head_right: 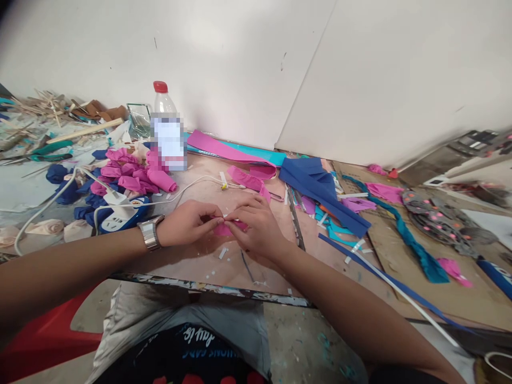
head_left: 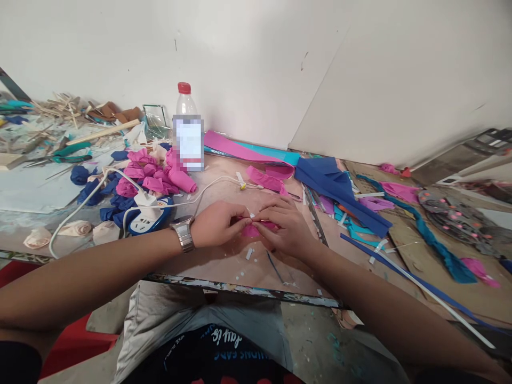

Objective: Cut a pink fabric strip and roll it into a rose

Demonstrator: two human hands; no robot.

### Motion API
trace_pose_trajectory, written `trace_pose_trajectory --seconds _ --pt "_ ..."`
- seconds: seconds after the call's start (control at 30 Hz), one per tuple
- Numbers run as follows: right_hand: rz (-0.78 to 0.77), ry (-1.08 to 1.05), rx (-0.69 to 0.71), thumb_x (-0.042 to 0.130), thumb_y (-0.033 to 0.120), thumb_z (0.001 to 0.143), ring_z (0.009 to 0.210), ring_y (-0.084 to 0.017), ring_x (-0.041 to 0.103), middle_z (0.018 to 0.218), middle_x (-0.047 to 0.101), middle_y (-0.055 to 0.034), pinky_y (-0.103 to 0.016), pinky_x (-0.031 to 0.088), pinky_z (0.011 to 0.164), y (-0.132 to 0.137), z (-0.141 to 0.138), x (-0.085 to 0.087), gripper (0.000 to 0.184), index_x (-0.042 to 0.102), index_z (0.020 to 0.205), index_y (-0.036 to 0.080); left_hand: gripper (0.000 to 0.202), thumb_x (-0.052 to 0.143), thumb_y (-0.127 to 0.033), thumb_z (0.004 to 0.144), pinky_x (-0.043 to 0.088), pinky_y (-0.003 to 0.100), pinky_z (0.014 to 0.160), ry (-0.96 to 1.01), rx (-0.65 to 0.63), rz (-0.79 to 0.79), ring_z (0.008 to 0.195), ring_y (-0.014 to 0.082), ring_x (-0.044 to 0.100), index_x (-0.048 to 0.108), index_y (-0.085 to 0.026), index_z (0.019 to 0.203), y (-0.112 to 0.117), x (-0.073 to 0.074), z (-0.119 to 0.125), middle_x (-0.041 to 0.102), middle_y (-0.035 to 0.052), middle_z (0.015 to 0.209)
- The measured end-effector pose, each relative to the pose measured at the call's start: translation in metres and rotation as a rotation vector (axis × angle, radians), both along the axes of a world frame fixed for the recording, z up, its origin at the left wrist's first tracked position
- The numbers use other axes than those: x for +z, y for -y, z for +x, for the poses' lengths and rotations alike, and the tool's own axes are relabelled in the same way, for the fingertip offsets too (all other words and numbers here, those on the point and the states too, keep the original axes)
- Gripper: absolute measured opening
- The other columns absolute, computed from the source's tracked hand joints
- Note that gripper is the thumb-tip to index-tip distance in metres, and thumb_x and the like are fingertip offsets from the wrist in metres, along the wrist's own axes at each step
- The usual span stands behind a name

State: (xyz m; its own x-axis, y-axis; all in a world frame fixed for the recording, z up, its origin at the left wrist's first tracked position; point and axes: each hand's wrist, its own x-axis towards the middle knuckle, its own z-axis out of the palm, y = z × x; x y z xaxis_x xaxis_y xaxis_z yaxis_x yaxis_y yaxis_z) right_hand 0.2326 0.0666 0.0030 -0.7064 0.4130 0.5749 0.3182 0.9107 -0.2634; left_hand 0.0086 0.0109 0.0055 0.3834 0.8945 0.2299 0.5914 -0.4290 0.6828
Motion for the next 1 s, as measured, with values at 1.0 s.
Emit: trace_pose_trajectory --seconds 1.0 --pt "-0.214 -0.020 0.031 0.067 0.020 0.093 0.101 -0.026 0.066 0.093 0.076 -0.0066 -0.044 0.053 0.090 -0.0005 -0.0001 -0.0055 0.006 0.073 0.093 0.022 0.023 0.056 -0.031 0.100 0.036 0.028 0.066 -0.195 -0.040 0.156 0.070 0.0172 0.064 0.074 -0.019 0.092 0.0005 -0.0018 -0.0010 0.075 0.0031 0.078"
